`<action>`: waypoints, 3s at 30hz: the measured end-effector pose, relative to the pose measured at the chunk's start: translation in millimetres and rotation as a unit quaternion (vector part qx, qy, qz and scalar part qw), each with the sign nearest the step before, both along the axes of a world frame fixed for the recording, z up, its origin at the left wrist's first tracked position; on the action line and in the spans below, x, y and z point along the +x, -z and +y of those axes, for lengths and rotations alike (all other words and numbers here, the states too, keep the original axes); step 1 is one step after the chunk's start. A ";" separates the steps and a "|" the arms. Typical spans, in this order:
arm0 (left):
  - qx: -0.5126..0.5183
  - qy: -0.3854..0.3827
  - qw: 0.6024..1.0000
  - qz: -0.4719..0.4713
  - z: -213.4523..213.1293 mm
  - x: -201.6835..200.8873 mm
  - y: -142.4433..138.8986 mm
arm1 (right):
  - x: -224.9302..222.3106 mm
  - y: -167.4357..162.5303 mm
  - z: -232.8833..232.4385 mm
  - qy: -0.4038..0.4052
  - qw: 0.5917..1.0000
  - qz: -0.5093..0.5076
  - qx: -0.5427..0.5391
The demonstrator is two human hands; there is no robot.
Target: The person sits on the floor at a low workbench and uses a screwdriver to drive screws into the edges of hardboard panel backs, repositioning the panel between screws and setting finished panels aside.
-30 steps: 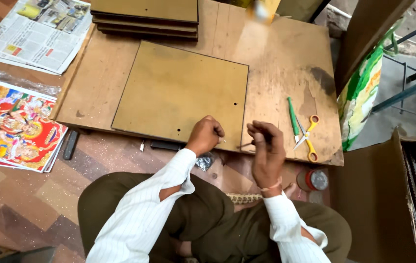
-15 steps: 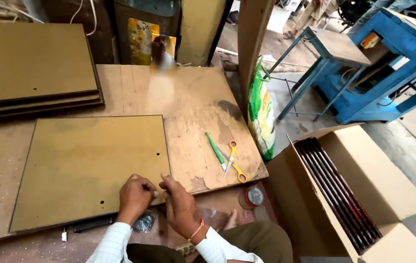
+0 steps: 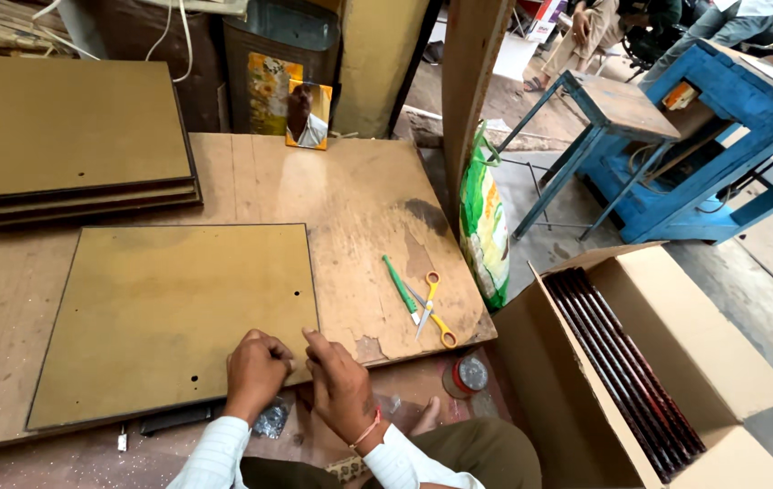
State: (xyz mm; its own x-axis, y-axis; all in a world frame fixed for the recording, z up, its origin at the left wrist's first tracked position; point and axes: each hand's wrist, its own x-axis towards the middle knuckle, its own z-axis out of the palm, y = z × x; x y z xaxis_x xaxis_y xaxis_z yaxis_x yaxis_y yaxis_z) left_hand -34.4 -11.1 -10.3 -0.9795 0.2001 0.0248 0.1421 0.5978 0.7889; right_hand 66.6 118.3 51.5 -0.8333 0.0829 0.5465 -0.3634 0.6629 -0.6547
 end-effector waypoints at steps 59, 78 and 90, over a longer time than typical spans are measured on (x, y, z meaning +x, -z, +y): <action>0.054 0.029 0.998 0.018 11.7 5.6 -3.2 | -11.9 22.2 15.1 0.023 0.998 0.057 -0.030; 0.052 0.022 0.998 0.042 13.2 4.4 13.3 | -12.5 22.9 12.8 0.027 0.998 0.042 -0.024; -0.027 0.068 0.990 0.118 -12.5 6.9 20.2 | -19.4 25.0 -13.7 0.086 0.996 0.027 -0.012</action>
State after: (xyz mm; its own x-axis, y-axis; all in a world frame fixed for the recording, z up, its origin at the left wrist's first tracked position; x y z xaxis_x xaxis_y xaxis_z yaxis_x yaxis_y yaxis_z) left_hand -27.6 -23.6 -30.4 -0.9118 0.3363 0.2355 0.4003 0.6008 0.6920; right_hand 47.1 104.5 26.5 -0.7757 0.2348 0.5858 -0.2807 0.7030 -0.6534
